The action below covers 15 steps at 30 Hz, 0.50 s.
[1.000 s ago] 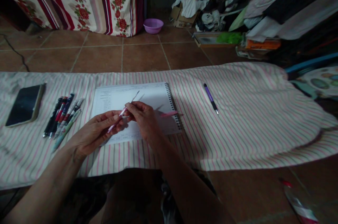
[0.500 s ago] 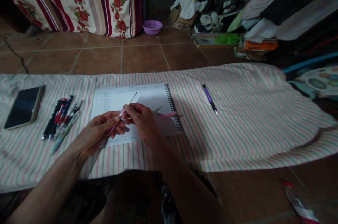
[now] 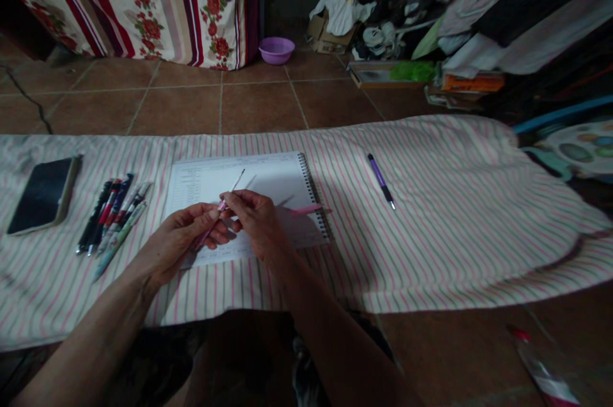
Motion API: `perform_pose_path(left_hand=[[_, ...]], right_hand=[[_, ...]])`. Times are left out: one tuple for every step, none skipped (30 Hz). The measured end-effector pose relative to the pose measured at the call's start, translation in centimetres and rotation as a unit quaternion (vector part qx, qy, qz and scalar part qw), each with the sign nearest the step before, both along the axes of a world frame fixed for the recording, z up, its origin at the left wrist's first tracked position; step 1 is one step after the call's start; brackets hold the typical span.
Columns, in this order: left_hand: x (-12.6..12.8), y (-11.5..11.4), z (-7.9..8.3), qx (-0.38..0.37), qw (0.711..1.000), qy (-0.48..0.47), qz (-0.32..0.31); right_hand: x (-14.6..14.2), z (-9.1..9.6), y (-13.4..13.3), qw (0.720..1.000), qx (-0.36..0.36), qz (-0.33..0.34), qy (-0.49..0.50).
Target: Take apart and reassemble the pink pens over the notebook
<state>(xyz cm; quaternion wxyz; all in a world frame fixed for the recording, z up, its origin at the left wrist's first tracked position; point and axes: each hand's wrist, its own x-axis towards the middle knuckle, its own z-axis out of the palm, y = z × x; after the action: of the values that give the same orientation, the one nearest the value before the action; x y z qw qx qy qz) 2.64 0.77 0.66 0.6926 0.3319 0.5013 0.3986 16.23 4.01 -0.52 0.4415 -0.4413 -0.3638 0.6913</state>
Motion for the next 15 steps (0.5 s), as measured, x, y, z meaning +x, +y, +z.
perform_pose_path(left_hand=[[0.01, 0.01, -0.03, 0.002, 1.0, -0.001, -0.003], [0.02, 0.03, -0.05, 0.005, 1.0, -0.002, -0.005], [0.03, 0.06, -0.07, 0.007, 1.0, -0.002, -0.006], [0.04, 0.09, -0.07, 0.009, 1.0, -0.003, -0.004], [0.06, 0.11, -0.06, 0.01, 1.0, -0.004, -0.002], [0.08, 0.14, -0.04, 0.01, 1.0, -0.005, 0.001], [0.1, 0.16, -0.01, 0.011, 1.0, -0.005, 0.006], [0.12, 0.18, 0.04, 0.01, 1.0, -0.005, 0.011], [0.14, 0.19, 0.08, 0.009, 1.0, -0.003, 0.016], [0.16, 0.2, 0.13, 0.008, 1.0, -0.001, 0.021], [0.18, 0.2, 0.16, 0.007, 1.0, 0.002, 0.025], [0.2, 0.2, 0.2, 0.006, 1.0, 0.004, 0.028], [0.22, 0.2, 0.22, 0.006, 1.0, 0.005, 0.029], [0.23, 0.19, 0.24, 0.006, 1.0, 0.007, 0.029], [0.24, 0.18, 0.25, 0.006, 0.999, 0.009, 0.031]], right_hand=[[-0.02, -0.02, -0.02, 1.0, 0.0, 0.001, -0.001], [-0.04, -0.03, -0.04, 1.0, 0.0, 0.005, -0.003], [-0.06, -0.04, -0.06, 1.0, -0.001, 0.009, -0.005], [-0.06, -0.05, -0.08, 1.0, -0.003, 0.014, -0.007], [-0.07, -0.05, -0.09, 1.0, -0.005, 0.017, -0.008], [-0.07, -0.05, -0.1, 1.0, -0.008, 0.019, -0.009], [-0.07, -0.05, -0.11, 1.0, -0.01, 0.02, -0.01], [-0.07, -0.04, -0.11, 1.0, -0.012, 0.019, -0.011], [-0.07, -0.04, -0.11, 1.0, -0.013, 0.018, -0.012], [-0.07, -0.05, -0.1, 1.0, -0.012, 0.017, -0.012], [-0.06, -0.05, -0.09, 1.0, -0.012, 0.016, -0.011], [-0.05, -0.05, -0.08, 1.0, -0.012, 0.016, -0.011], [-0.03, -0.05, -0.07, 1.0, -0.013, 0.016, -0.01], [-0.01, -0.04, -0.06, 1.0, -0.014, 0.016, -0.01], [0.01, -0.02, -0.06, 1.0, -0.014, 0.016, -0.01]])
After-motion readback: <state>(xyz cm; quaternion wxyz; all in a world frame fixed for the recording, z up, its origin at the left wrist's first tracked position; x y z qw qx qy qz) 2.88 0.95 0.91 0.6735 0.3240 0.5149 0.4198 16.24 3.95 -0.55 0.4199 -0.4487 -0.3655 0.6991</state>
